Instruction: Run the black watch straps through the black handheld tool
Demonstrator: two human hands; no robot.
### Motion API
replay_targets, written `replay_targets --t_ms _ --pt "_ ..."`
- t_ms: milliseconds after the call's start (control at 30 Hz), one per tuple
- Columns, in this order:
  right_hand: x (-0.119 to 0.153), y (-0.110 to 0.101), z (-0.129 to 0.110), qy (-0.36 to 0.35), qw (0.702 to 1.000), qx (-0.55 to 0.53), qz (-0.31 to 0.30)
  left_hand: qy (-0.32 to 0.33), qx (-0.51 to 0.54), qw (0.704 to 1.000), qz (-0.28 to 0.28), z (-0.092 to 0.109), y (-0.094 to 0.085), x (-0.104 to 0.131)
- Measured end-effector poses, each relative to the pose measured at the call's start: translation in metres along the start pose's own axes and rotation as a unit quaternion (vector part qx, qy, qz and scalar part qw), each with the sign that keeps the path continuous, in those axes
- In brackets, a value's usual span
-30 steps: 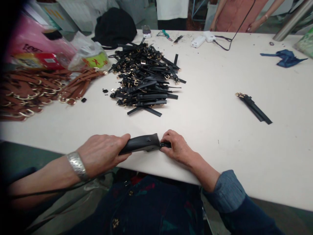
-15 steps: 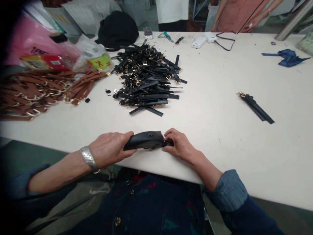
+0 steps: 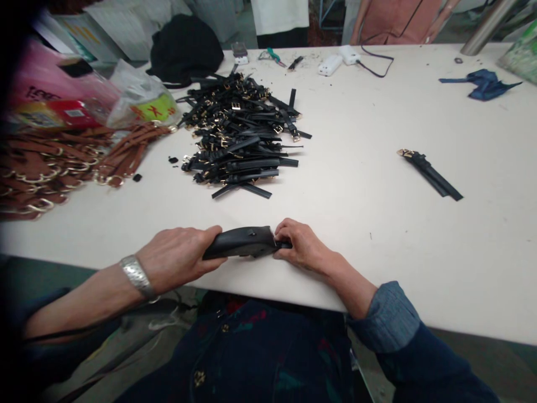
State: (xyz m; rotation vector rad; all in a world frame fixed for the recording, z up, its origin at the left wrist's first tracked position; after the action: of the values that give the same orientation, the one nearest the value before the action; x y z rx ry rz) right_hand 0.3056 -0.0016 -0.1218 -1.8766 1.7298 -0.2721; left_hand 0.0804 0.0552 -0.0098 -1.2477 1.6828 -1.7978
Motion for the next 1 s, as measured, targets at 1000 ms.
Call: replay_targets --t_ms 1000 --pt "0.004 0.004 -0.003 0.006 1.000 0.007 0.023 -0.032 0.015 0.999 -0.019 -0.029 0.022 0.021"
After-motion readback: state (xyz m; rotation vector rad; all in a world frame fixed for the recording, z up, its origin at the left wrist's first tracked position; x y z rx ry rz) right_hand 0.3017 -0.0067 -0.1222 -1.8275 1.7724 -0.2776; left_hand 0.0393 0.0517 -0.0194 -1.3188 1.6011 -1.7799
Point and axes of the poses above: each hand's wrist, its own x-axis away from the middle knuckle, its own y-axis out of the palm, z = x × y, the point moved 1 cm from there along -x, towards the middle knuckle, and after that the axes turned 11 degrees about z, right-handed, at the moved point
